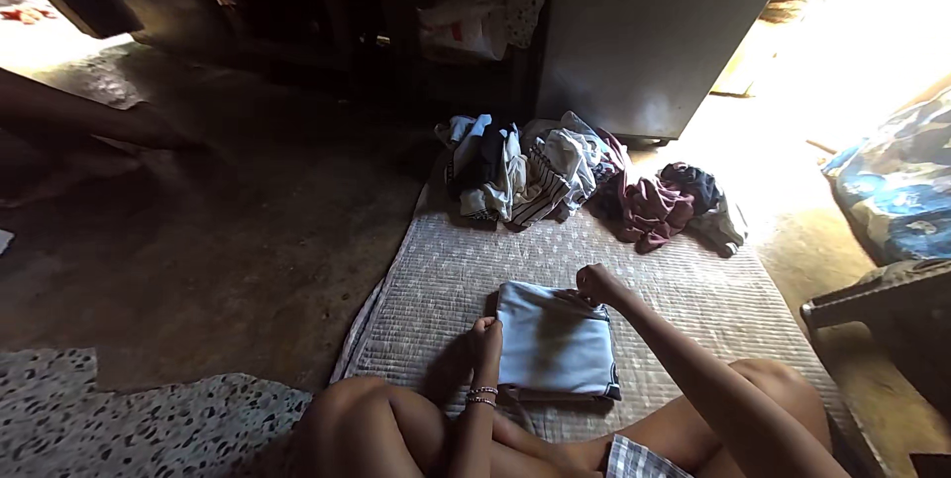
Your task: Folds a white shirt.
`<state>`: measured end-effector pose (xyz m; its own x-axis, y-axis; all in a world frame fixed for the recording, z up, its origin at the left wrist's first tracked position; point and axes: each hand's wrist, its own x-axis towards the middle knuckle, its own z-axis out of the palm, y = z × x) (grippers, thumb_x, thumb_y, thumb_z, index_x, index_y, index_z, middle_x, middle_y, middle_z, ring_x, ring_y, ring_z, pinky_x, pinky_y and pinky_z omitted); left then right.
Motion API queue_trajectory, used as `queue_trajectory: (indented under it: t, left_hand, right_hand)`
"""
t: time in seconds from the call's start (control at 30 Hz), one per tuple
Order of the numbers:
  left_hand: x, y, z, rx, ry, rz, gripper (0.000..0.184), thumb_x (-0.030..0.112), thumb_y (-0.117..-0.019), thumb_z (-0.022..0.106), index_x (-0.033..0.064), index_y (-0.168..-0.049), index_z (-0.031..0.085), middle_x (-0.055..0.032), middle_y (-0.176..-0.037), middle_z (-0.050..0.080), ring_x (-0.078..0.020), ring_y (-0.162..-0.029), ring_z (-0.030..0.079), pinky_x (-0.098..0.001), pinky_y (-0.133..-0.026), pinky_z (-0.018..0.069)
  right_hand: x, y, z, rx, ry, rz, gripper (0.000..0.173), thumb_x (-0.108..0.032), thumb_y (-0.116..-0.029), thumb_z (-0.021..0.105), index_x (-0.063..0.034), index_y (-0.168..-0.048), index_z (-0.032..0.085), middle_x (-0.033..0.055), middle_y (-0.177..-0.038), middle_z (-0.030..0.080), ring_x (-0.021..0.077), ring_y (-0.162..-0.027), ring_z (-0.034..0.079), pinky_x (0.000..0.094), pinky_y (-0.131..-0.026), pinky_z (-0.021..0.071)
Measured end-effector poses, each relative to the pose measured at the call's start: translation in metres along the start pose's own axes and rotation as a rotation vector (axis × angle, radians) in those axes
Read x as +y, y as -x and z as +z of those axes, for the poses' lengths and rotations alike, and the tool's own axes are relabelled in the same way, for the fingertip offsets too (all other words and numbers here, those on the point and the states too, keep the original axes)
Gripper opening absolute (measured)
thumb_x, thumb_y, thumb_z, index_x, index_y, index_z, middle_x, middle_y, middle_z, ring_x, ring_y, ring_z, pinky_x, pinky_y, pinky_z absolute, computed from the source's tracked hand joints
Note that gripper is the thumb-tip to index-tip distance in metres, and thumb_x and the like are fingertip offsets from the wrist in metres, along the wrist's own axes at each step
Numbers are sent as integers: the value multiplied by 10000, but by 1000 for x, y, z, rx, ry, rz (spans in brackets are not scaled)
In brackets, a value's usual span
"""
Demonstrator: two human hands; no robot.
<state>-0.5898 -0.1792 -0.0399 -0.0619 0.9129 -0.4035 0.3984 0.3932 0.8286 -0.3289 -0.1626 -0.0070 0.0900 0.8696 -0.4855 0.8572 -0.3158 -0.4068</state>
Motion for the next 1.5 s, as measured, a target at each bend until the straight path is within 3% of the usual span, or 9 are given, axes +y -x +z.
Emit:
queue_trajectory:
  t: [0.23, 0.37, 0.53, 0.63, 0.77, 0.93, 1.07, 1.23, 1.5]
  left_hand:
    - [0, -2, 2, -26, 0, 20, 289, 102, -1021, 567, -83, -1232, 634, -265, -1185, 652, -349, -1130, 606, -512, -994, 447]
    - [-1, -3, 1, -20, 5, 18, 287, 103, -1020, 572, -80, -1231, 640, -266, -1201, 649, -350, -1152, 599, -513, -1003, 441]
    - [4, 0, 3, -23, -24, 4, 287, 97, -1016, 576, -75, -1238, 639, -264, -1202, 651, -357, -1160, 599, -515, -1009, 438]
    - [4, 1, 2, -33, -22, 10, 294, 100, -1024, 563, -72, -1253, 629, -264, -1208, 646, -357, -1162, 595, -515, -1006, 439]
    - [2, 2, 3, -42, -28, 15, 294, 113, -1028, 562, -61, -1253, 635, -254, -1207, 651, -347, -1158, 602, -515, -1007, 442]
    - [1, 2, 2, -33, -11, 16, 285, 98, -1023, 567, -68, -1244, 638, -254, -1208, 650, -342, -1159, 598, -501, -1009, 443]
    - [5, 1, 3, -41, -50, -3, 291, 121, -1029, 562, -52, -1249, 639, -244, -1202, 655, -335, -1154, 605, -506, -1002, 446]
    - [4, 0, 3, -46, -55, 4, 315, 127, -1026, 567, -63, -1271, 623, -269, -1229, 641, -371, -1182, 594, -536, -1011, 443]
    - [-5, -10, 8, -36, -21, -1, 298, 126, -1016, 568, -70, -1231, 631, -260, -1204, 642, -343, -1141, 597, -503, -988, 444]
  right_hand:
    - [2, 4, 11, 41, 88, -80, 246, -81, -986, 597, 103, -1132, 667, 314, -1152, 662, 469, -1150, 620, 618, -991, 460]
    - [0, 12, 7, 81, -31, -132, 273, -63, -1012, 572, 124, -1206, 613, 323, -1217, 633, 451, -1188, 604, 571, -1045, 442]
    - [7, 24, -2, -59, -120, -115, 282, -127, -1048, 545, 114, -1160, 638, 290, -1123, 656, 380, -1054, 633, 545, -971, 460]
    - [2, 31, -3, 54, -178, 27, 318, -162, -1065, 509, 107, -1186, 627, 266, -1084, 665, 344, -978, 662, 502, -916, 509]
    - [-8, 25, 16, 126, -26, 112, 356, -134, -988, 603, 9, -1314, 598, 281, -1218, 654, 453, -1162, 631, 627, -969, 488]
    - [-24, 23, 30, 111, 103, 133, 298, -156, -1023, 535, -19, -1261, 652, 257, -1223, 674, 447, -1182, 632, 641, -951, 486]
    - [-18, 24, 31, 149, 23, 145, 384, -131, -1016, 532, -96, -1392, 602, 242, -1240, 678, 440, -1182, 637, 624, -966, 489]
    - [-16, 27, 34, 197, 47, 101, 342, -268, -1071, 503, -21, -1239, 670, 244, -1200, 690, 424, -1176, 642, 607, -975, 481]
    - [-7, 34, 55, 406, 137, -93, 304, -153, -1062, 476, 62, -1135, 678, 253, -1140, 697, 431, -1064, 685, 591, -903, 509]
